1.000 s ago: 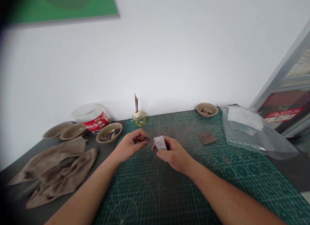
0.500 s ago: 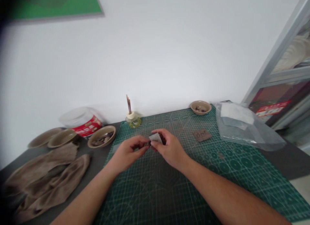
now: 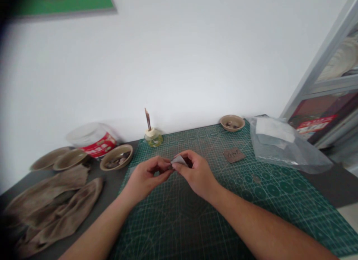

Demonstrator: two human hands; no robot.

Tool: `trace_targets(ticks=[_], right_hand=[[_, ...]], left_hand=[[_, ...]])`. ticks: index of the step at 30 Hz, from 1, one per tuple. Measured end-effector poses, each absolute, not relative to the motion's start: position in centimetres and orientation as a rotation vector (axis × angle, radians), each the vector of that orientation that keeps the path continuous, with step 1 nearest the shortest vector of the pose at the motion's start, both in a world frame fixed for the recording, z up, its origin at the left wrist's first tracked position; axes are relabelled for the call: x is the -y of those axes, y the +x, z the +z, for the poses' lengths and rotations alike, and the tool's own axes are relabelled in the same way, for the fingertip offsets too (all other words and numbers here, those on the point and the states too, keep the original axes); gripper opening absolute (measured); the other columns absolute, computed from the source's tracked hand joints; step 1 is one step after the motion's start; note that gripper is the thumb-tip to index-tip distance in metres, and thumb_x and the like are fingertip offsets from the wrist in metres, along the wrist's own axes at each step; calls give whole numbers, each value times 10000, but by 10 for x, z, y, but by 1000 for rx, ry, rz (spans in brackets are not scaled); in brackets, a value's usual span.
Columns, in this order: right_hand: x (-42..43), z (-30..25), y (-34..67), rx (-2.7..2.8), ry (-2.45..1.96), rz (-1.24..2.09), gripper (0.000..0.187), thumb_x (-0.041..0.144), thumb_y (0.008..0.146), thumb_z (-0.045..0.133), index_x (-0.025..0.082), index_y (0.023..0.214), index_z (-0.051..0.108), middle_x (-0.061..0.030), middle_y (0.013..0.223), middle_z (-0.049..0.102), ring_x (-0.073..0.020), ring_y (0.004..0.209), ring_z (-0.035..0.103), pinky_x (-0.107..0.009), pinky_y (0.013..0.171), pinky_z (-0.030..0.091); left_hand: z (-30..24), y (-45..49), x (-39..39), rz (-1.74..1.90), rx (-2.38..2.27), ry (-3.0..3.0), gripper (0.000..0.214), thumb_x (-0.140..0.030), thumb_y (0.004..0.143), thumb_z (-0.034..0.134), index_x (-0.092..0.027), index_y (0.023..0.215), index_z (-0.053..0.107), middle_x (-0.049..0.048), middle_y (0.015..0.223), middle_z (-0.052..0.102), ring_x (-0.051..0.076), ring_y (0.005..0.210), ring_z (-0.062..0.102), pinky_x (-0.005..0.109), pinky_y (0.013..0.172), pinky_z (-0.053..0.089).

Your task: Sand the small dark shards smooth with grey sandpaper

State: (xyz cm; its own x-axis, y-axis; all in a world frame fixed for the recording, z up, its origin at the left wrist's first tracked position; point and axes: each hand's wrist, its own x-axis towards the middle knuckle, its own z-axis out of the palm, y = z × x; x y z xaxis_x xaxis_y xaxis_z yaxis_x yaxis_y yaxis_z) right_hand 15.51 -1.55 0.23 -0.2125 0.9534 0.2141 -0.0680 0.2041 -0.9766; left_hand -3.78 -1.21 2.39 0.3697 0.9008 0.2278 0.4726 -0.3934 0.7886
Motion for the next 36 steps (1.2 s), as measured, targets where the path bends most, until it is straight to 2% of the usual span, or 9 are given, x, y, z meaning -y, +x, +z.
trace_targets(ticks=[5, 13, 22, 28, 33, 36], right_hand=[[15, 5, 156, 1355, -899, 1335, 169, 336, 778, 723, 180, 808, 664, 15, 696, 623, -127, 630, 539, -252, 590, 412], [18, 6, 154, 1234, -898, 1416, 168, 324, 776, 725, 168, 770, 662, 14, 654, 618, -106, 566, 491, -234, 524, 351], [17, 4, 150, 1049, -895, 1425, 188, 322, 730, 770, 159, 774, 687, -15, 719, 661, -137, 647, 565, -256, 597, 423], [18, 10, 152, 1110, -839, 1508, 172, 303, 741, 767, 150, 777, 697, -21, 687, 666, -137, 634, 566, -252, 592, 412], [21, 10, 150, 1054, -838, 1450, 147, 284, 747, 763, 161, 789, 693, -11, 729, 667, -131, 668, 567, -251, 629, 428], [21, 9, 152, 1071, -843, 1472, 154, 288, 744, 768, 163, 794, 693, -9, 724, 664, -125, 655, 559, -244, 602, 412]], left_hand=[[25, -38, 13, 853, -1233, 2086, 161, -349, 856, 628, -195, 821, 656, 16, 829, 703, 152, 738, 619, 257, 677, 473], [21, -35, 16, 975, -1280, 2086, 78, -300, 850, 655, -231, 873, 683, -7, 890, 730, 167, 821, 667, 268, 748, 495], [18, -28, 23, 999, -1208, 2292, 44, -268, 854, 652, -235, 855, 682, 13, 960, 746, 179, 870, 690, 283, 783, 521], [19, -26, 24, 1115, -1306, 2177, 88, -284, 844, 666, -203, 810, 672, 17, 865, 746, 163, 783, 692, 266, 716, 539], [19, -26, 25, 1180, -1120, 2267, 40, -229, 840, 676, -193, 823, 673, 34, 932, 737, 147, 823, 689, 247, 740, 538], [19, -26, 25, 1181, -1174, 2215, 27, -225, 837, 682, -199, 833, 676, 28, 905, 736, 149, 817, 689, 253, 738, 537]])
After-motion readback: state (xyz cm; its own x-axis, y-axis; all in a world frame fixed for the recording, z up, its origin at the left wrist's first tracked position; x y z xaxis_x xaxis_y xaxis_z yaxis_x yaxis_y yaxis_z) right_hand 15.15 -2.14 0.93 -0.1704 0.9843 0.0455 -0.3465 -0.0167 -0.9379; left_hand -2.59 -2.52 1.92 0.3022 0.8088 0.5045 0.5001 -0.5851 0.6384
